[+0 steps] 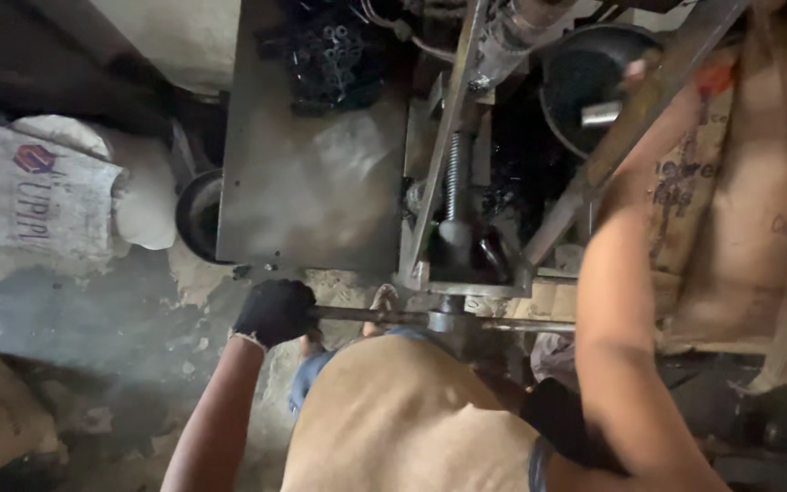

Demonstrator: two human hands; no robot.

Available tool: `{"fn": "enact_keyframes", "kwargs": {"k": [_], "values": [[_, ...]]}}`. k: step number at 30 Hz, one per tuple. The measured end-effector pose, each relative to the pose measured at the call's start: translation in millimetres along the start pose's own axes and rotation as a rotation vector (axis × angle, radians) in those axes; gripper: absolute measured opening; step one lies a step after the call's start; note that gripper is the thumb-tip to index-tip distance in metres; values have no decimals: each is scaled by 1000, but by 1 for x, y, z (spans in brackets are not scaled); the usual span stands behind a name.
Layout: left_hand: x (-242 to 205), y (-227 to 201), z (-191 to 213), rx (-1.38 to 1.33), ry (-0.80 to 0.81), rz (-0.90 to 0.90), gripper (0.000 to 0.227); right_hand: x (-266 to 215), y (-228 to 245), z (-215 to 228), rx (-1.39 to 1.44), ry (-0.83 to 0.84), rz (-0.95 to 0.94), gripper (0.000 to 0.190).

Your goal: The person operates a manual press machine by placing small metal rings into a mold, pulling a lever to activate the press, and removing the formed parts. The person repeats this cycle multiple times, collecting the finished metal pieces on the machine table.

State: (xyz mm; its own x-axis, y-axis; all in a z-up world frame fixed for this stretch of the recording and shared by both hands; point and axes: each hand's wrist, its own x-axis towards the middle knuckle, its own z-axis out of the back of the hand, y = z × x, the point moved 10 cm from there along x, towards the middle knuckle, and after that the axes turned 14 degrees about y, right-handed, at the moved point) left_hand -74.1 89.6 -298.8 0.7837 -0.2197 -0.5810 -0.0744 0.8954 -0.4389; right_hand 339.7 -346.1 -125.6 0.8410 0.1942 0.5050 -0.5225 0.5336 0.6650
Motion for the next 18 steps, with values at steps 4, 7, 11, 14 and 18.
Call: {"fn": "enact_keyframes", "kwargs": {"k": [4,7,11,14,18], "values": [[-2,-2,4,-58,-37,-98,25,12,-25,35,-363,192,124,24],[-4,-8,10,-68,-24,-132,24,-34,-106,76,979,-174,-470,34],[-12,-21,36,-507,12,-378,35,-164,-8,170,-385,-331,-126,30],[-3,-25,79,-671,-178,-457,35,-271,23,183,-558,-424,-131,30],[76,-67,150,-363,-527,-622,28,-353,-45,146,349,-385,-662,26]]}}
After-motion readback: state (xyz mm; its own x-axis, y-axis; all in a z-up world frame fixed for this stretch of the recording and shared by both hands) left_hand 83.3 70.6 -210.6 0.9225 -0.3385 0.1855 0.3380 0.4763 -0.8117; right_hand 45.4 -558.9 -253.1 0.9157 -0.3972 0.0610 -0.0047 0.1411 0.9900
